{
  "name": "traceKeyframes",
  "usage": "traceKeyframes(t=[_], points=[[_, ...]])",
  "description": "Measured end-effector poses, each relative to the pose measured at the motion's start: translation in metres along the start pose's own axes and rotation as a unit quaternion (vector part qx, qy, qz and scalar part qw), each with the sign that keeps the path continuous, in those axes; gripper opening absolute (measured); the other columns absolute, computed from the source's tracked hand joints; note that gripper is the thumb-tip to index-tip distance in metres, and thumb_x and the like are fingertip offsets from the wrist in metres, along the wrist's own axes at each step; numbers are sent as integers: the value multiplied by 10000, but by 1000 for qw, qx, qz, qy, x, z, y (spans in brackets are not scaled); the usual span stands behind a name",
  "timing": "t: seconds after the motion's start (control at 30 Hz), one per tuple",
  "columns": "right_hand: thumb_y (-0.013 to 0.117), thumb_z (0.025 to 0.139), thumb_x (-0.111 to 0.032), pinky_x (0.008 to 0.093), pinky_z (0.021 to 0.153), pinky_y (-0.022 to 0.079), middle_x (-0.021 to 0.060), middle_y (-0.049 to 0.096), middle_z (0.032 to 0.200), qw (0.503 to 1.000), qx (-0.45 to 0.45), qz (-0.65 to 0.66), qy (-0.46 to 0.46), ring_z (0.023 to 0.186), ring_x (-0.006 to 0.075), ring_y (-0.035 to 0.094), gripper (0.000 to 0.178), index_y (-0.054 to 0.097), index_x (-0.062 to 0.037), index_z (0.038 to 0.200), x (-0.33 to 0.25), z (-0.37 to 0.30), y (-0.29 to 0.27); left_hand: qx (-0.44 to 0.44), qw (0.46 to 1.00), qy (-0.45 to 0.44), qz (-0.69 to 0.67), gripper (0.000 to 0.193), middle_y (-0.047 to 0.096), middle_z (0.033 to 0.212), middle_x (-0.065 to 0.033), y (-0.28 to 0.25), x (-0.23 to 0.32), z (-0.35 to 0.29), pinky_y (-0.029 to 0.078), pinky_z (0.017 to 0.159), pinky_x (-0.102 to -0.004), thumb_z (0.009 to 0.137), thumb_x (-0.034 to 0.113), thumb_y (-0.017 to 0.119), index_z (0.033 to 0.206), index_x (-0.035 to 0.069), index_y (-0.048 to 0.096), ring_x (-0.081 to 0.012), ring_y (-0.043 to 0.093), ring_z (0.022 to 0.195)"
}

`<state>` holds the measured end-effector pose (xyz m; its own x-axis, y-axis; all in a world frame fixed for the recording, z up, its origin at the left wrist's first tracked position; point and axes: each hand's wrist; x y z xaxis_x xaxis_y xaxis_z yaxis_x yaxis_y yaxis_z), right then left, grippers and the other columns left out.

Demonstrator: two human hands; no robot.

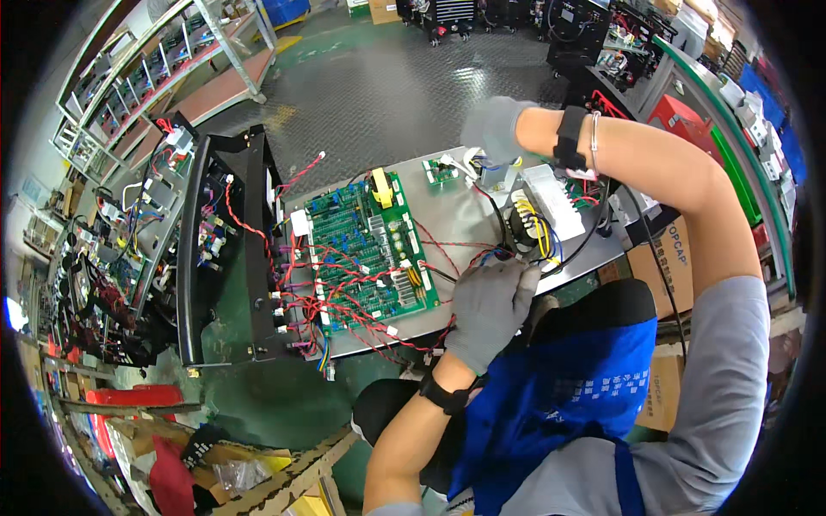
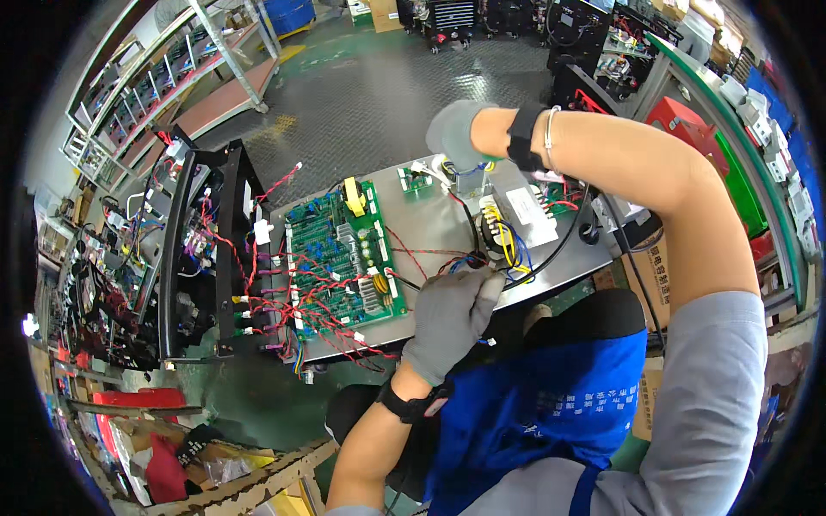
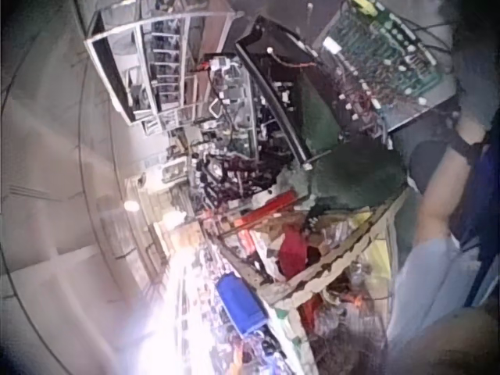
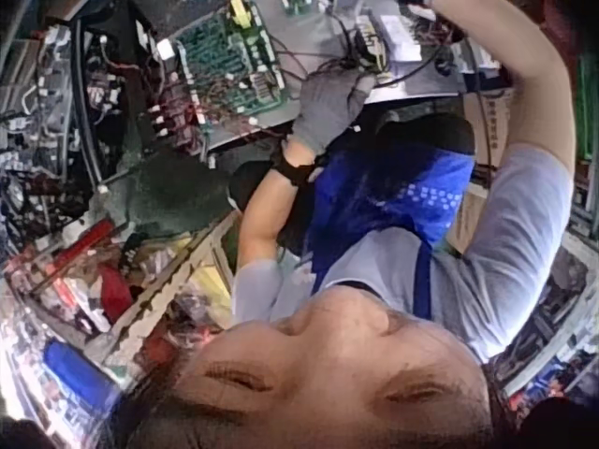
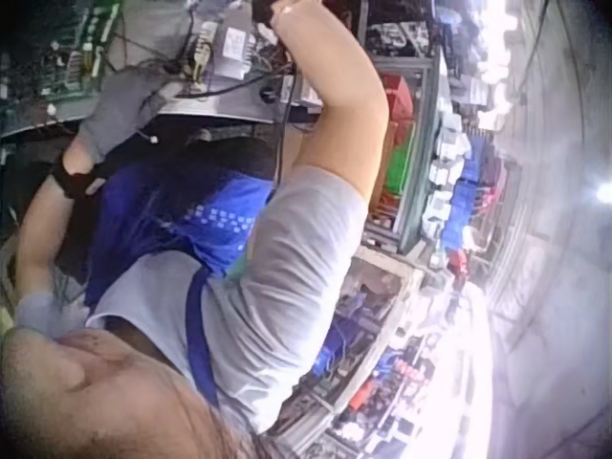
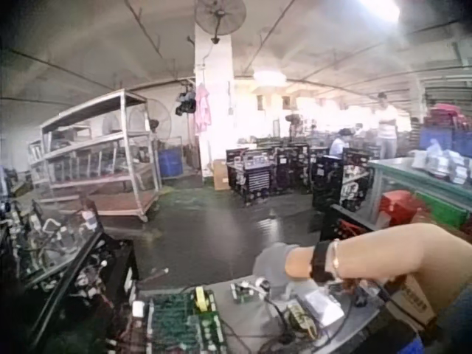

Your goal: Connecting wires and assembling components on a circuit board within a large power unit housing.

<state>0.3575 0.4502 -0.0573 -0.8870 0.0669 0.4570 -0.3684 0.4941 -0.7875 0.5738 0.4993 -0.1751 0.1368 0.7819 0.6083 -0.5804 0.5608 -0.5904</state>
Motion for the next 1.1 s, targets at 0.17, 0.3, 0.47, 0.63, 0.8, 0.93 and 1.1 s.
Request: traceKeyframes(t=[0.17, 0.3, 0.47, 0.63, 0.8, 0.93, 1.1], points=[[645, 682, -207, 388, 595, 453, 130, 624, 717, 947, 113, 301, 7, 631, 285, 578, 226, 661, -37, 830, 44, -18, -10, -6, 995, -75, -59, 250, 622, 740, -174, -10, 1, 3, 477, 620, -408, 912, 265, 563, 928, 32, 654, -342, 618, 684], [635, 733, -175, 365, 600, 442, 123, 569, 653, 901, 170, 394, -68, 617, 216, 555, 179, 645, -3, 783, 55, -15, 21, 14, 978, -156, -140, 321, 623, 711, -194, -5, -10, 12, 481, 614, -407, 930, 305, 519, 940, 4, 632, -358, 624, 678], [581, 821, -120, 312, 636, 450, 85, 589, 769, 733, 288, 602, -134, 678, 170, 552, 128, 608, 1, 854, 23, -28, -41, 47, 910, -259, -319, 367, 668, 870, -88, -6, -27, 20, 488, 646, -309, 960, 313, 509, 1037, -25, 628, -155, 634, 752], [551, 849, -192, 364, 672, 483, 116, 601, 811, 840, 215, 345, -359, 716, 286, 586, 206, 587, 9, 881, 6, -24, -43, 175, 832, -268, -454, 413, 603, 1029, -54, -33, -28, 28, 442, 811, -257, 980, 353, 490, 1150, -11, 585, -104, 528, 915], [566, 817, -325, 449, 696, 504, 188, 654, 842, 960, 119, 167, -191, 794, 362, 634, 309, 636, -46, 930, -55, -33, -53, 352, 785, -234, -453, 346, 614, 1018, -50, -57, -28, 42, 443, 828, -257, 964, 286, 532, 1109, -21, 598, -104, 549, 934], [554, 824, -321, 448, 669, 504, 191, 653, 791, 984, 56, 80, -151, 749, 369, 635, 315, 653, -28, 890, -67, -25, -58, 295, 814, -231, -444, 133, 628, 845, -20, -58, -46, 38, 450, 716, -222, 903, 84, 607, 982, -17, 647, -72, 551, 770], [572, 822, -262, 401, 663, 502, 165, 653, 785, 942, 7, 257, -214, 738, 289, 640, 299, 656, 5, 929, -42, -17, -55, 281, 823, -227, -439, 158, 623, 846, -10, -51, -54, 40, 453, 664, -203, 904, 89, 608, 1016, -16, 645, -56, 541, 739]])
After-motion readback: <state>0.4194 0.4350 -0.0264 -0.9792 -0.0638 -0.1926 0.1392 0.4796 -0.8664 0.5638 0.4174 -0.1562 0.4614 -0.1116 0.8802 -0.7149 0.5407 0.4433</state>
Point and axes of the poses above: each hand's wrist, its own z-axis towards the middle knuckle, its own y-axis out of the palm, x = y × z
